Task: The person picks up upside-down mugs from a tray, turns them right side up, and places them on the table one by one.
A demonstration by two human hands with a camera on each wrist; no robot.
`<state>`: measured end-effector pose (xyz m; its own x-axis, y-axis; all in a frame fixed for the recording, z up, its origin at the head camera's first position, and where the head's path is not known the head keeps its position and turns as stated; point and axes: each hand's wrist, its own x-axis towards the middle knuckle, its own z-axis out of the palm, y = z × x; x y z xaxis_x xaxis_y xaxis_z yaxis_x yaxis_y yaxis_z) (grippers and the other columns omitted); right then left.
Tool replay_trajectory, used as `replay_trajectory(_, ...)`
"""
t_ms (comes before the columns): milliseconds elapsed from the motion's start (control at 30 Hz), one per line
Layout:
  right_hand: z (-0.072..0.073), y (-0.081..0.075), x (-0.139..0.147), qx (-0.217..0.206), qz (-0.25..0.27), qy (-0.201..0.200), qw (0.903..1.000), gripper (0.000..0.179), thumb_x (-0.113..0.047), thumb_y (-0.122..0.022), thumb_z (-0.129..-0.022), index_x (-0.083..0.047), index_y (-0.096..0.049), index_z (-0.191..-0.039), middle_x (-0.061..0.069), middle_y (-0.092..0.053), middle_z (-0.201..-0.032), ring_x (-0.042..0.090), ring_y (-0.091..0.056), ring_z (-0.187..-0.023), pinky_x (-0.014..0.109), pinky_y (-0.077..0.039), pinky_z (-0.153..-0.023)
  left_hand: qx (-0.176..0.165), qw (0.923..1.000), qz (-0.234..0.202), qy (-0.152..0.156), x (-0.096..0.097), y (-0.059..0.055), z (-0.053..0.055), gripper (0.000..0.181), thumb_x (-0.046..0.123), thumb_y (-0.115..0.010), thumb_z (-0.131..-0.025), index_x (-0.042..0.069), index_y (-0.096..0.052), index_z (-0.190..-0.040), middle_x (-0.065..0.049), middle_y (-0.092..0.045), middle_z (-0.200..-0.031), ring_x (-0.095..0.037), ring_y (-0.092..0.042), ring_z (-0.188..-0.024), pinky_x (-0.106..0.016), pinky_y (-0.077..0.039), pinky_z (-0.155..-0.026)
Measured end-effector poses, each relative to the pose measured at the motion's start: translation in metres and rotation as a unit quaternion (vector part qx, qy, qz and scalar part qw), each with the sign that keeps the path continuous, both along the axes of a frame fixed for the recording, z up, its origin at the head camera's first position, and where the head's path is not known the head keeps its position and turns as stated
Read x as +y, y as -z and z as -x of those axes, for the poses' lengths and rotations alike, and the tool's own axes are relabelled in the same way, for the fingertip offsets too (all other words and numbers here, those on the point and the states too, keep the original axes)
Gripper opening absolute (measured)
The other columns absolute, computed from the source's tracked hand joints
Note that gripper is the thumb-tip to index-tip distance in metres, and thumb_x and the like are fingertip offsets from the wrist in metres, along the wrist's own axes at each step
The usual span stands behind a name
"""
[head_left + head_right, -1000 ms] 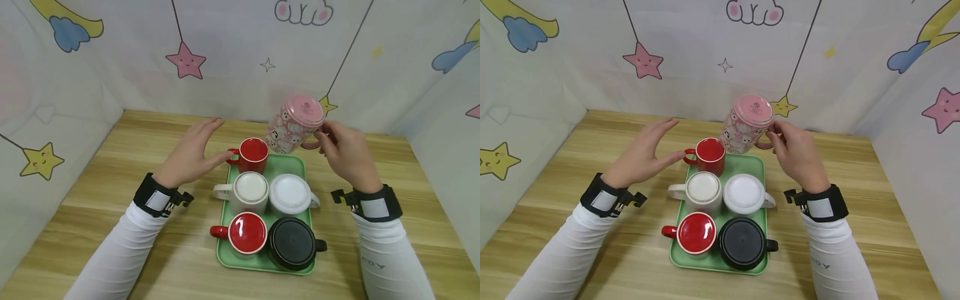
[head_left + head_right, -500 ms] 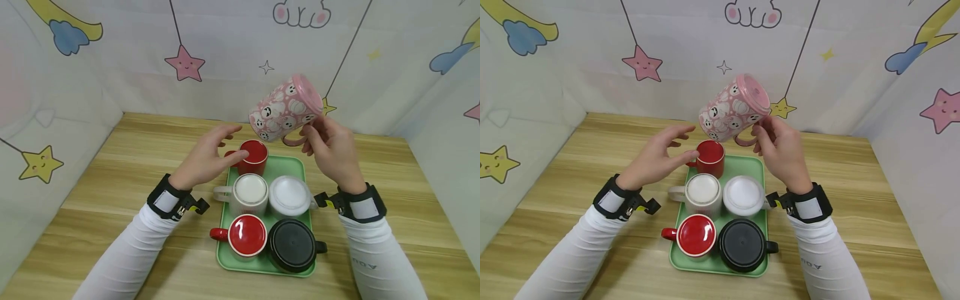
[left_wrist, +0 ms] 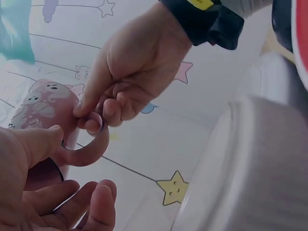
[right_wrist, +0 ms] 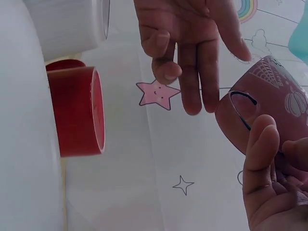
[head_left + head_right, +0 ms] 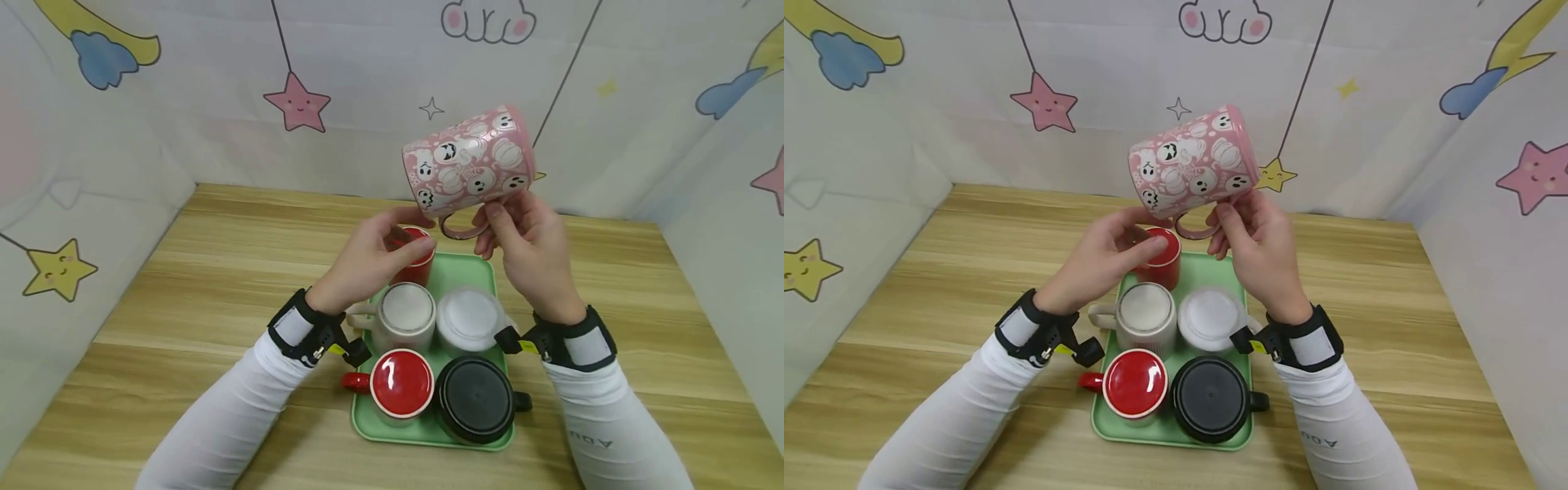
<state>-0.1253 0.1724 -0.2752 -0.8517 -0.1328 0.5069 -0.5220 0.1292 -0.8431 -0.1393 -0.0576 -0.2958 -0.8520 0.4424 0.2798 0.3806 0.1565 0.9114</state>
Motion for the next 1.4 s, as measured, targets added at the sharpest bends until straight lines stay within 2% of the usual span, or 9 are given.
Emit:
replay_trajectory(133, 0.002, 0.007, -0.003, -0.026, 0.039, -0.027, 0.9985, 0.018, -0.012, -0.054, -0.103, 0.002, -0.056, -0.114, 0.023, -0.057, -0.093, 0.027, -0.057, -0.065, 0.028, -0.052, -0.056, -0.047, 0.9975, -0.050, 0.020, 0.006, -0.001, -0.002, 0.040, 0.025, -0.063, -0.099, 0.006, -0.057, -0.134, -0.005, -0.063, -0.120, -0.027, -0.063, -0.097, -0.037, -0.053, -0.080)
replay_trajectory(233, 0.001, 0.008, -0.007, -0.033, 0.054, -0.039, 0.9972, 0.019, -0.013, -0.053, -0.103, 0.002, -0.055, -0.114, 0.023, -0.056, -0.094, 0.028, -0.057, -0.066, 0.029, -0.052, -0.057, -0.088, 0.9915, -0.090, 0.032, 0.008, -0.001, -0.003, 0.036, 0.024, -0.061, -0.100, 0.005, -0.059, -0.131, -0.007, -0.064, -0.117, -0.037, -0.061, -0.097, -0.037, -0.053, -0.077)
replay_trajectory(333, -0.001, 0.008, -0.011, -0.041, 0.069, -0.050, 0.9955, 0.020, -0.013, -0.053, -0.103, 0.003, -0.054, -0.114, 0.023, -0.055, -0.094, 0.028, -0.056, -0.066, 0.028, -0.052, -0.057, -0.112, 0.9854, -0.123, 0.038, 0.010, -0.001, -0.005, 0.032, 0.022, -0.059, -0.102, 0.004, -0.061, -0.128, -0.012, -0.064, -0.108, -0.041, -0.058, -0.092, -0.034, -0.051, -0.071)
replay_trajectory(467, -0.003, 0.009, -0.015, -0.054, 0.089, -0.060, 0.9928, 0.021, -0.014, -0.053, -0.103, 0.003, -0.053, -0.115, 0.023, -0.055, -0.095, 0.027, -0.056, -0.067, 0.028, -0.053, -0.058, -0.133, 0.9747, -0.171, 0.056, 0.011, 0.000, -0.006, 0.027, 0.017, -0.055, -0.103, 0.000, -0.061, -0.124, -0.016, -0.062, -0.100, -0.032, -0.057, -0.084, -0.029, -0.050, -0.068)
replay_trajectory(633, -0.004, 0.010, -0.017, -0.067, 0.094, -0.064, 0.9913, 0.025, -0.016, -0.052, -0.104, 0.006, -0.051, -0.115, 0.023, -0.055, -0.096, 0.027, -0.057, -0.068, 0.028, -0.053, -0.059, -0.171, 0.9541, -0.230, 0.086, 0.012, 0.000, -0.007, 0.022, 0.013, -0.053, -0.104, -0.003, -0.058, -0.118, -0.013, -0.061, -0.095, -0.021, -0.058, -0.080, -0.028, -0.049, -0.069)
replay_trajectory(700, -0.005, 0.010, -0.016, -0.071, 0.090, -0.066, 0.9912, 0.026, -0.016, -0.052, -0.104, 0.006, -0.051, -0.116, 0.023, -0.055, -0.097, 0.028, -0.057, -0.069, 0.028, -0.053, -0.060, -0.177, 0.9503, -0.238, 0.093, 0.012, 0.001, -0.007, 0.020, 0.013, -0.052, -0.104, -0.002, -0.058, -0.116, -0.012, -0.060, -0.092, -0.020, -0.058, -0.077, -0.028, -0.049, -0.068)
replay_trajectory(867, -0.006, 0.011, -0.016, -0.083, 0.085, -0.078, 0.9899, 0.025, -0.017, -0.051, -0.104, 0.003, -0.052, -0.121, 0.024, -0.057, -0.100, 0.029, -0.058, -0.072, 0.029, -0.054, -0.065, -0.177, 0.9468, -0.245, 0.110, 0.012, 0.000, -0.008, 0.016, 0.012, -0.051, -0.104, 0.000, -0.057, -0.113, -0.011, -0.060, -0.088, -0.019, -0.057, -0.074, -0.027, -0.050, -0.067)
replay_trajectory(1100, -0.004, 0.013, -0.016, -0.113, 0.114, -0.109, 0.9809, 0.026, -0.015, -0.051, -0.104, 0.005, -0.051, -0.121, 0.024, -0.058, -0.101, 0.026, -0.060, -0.074, 0.029, -0.054, -0.067, -0.188, 0.9383, -0.256, 0.136, 0.010, 0.000, -0.009, 0.015, 0.011, -0.048, -0.106, -0.001, -0.056, -0.110, -0.012, -0.058, -0.092, -0.019, -0.056, -0.078, -0.026, -0.050, -0.069)
replay_trajectory(1400, -0.003, 0.013, -0.016, -0.152, 0.118, -0.133, 0.9723, 0.028, -0.014, -0.052, -0.104, 0.006, -0.052, -0.123, 0.022, -0.060, -0.103, 0.025, -0.062, -0.082, 0.029, -0.055, -0.074, -0.184, 0.9341, -0.261, 0.159, 0.007, -0.002, -0.011, 0.016, 0.015, -0.047, -0.107, 0.001, -0.056, -0.108, -0.011, -0.056, -0.095, -0.018, -0.054, -0.078, -0.026, -0.047, -0.068)
